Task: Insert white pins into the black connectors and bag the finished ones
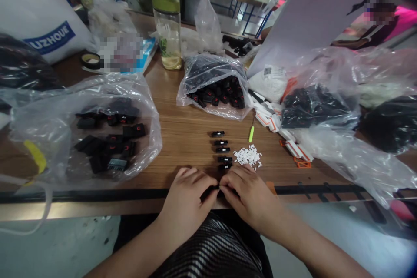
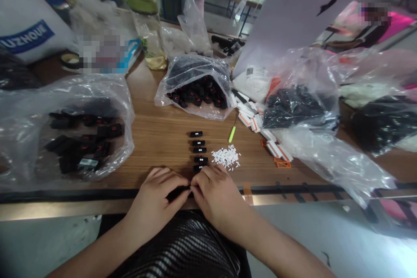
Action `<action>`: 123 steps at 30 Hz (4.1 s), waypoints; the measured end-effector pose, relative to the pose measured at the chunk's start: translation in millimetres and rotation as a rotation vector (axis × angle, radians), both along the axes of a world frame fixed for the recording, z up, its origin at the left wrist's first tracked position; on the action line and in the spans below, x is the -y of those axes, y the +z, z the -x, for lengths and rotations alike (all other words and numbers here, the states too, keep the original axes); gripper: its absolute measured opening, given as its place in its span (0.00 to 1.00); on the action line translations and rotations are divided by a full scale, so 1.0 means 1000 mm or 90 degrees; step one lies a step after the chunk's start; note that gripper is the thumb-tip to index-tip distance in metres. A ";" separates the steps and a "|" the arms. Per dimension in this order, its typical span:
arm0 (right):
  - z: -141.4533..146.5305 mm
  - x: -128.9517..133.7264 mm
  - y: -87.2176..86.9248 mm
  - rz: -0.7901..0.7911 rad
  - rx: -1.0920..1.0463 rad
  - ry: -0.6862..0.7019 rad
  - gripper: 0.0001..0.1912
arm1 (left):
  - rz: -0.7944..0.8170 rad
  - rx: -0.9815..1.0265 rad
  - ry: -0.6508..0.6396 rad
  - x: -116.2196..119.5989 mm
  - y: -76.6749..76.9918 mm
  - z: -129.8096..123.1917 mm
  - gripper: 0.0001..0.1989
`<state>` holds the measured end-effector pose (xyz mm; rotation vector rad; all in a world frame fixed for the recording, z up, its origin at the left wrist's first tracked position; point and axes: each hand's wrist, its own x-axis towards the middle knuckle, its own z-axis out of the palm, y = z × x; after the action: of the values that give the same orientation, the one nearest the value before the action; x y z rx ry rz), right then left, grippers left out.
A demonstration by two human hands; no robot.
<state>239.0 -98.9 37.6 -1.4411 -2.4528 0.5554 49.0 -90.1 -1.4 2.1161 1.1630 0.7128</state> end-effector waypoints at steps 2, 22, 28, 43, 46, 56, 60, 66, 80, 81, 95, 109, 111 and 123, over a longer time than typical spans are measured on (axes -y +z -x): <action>0.003 0.000 0.001 -0.023 0.045 0.008 0.07 | 0.004 -0.002 -0.001 0.000 0.000 0.000 0.03; 0.001 0.014 -0.004 -0.202 0.051 0.046 0.10 | -0.023 0.017 0.022 0.000 -0.002 -0.001 0.07; 0.001 0.014 -0.001 -0.188 0.021 0.042 0.10 | -0.032 -0.006 0.014 0.002 0.001 0.005 0.05; -0.038 -0.177 0.016 -0.152 0.190 -0.250 0.15 | -0.101 -0.317 0.121 -0.078 0.029 0.007 0.05; -0.021 -0.208 0.006 -0.140 0.224 -0.275 0.18 | -0.097 -0.317 0.134 -0.083 0.027 0.001 0.05; -0.020 -0.227 -0.010 -0.137 0.252 -0.303 0.19 | -0.071 -0.222 0.144 -0.085 0.017 0.004 0.13; -0.023 -0.229 -0.007 -0.113 0.255 -0.294 0.17 | -0.092 -0.205 0.155 -0.081 0.017 0.004 0.16; -0.021 -0.233 -0.005 -0.067 0.236 -0.296 0.15 | -0.140 -0.181 0.177 -0.076 0.019 0.005 0.15; -0.014 -0.039 0.038 -0.117 -0.079 -0.144 0.14 | -0.054 0.087 0.066 -0.021 0.033 0.008 0.16; -0.011 -0.021 0.033 -0.088 -0.096 -0.141 0.16 | -0.074 0.070 0.038 -0.014 0.030 0.006 0.19; -0.078 -0.009 -0.002 -0.091 -0.085 -0.362 0.11 | -0.004 0.031 -0.007 -0.001 0.004 0.005 0.10; -0.127 -0.038 -0.029 -0.022 -0.048 -0.356 0.11 | -0.051 -0.028 -0.022 -0.008 0.004 0.014 0.04; -0.129 -0.040 -0.030 -0.019 -0.068 -0.349 0.12 | -0.056 -0.035 -0.025 -0.008 0.003 0.015 0.04; -0.129 -0.034 -0.033 -0.097 0.081 -0.313 0.13 | -0.069 0.002 -0.065 -0.010 -0.001 0.012 0.05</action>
<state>368.5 -65.2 4.5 -1.9661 -2.0496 0.1724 36.7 -79.9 -2.4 2.2450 1.0272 0.7465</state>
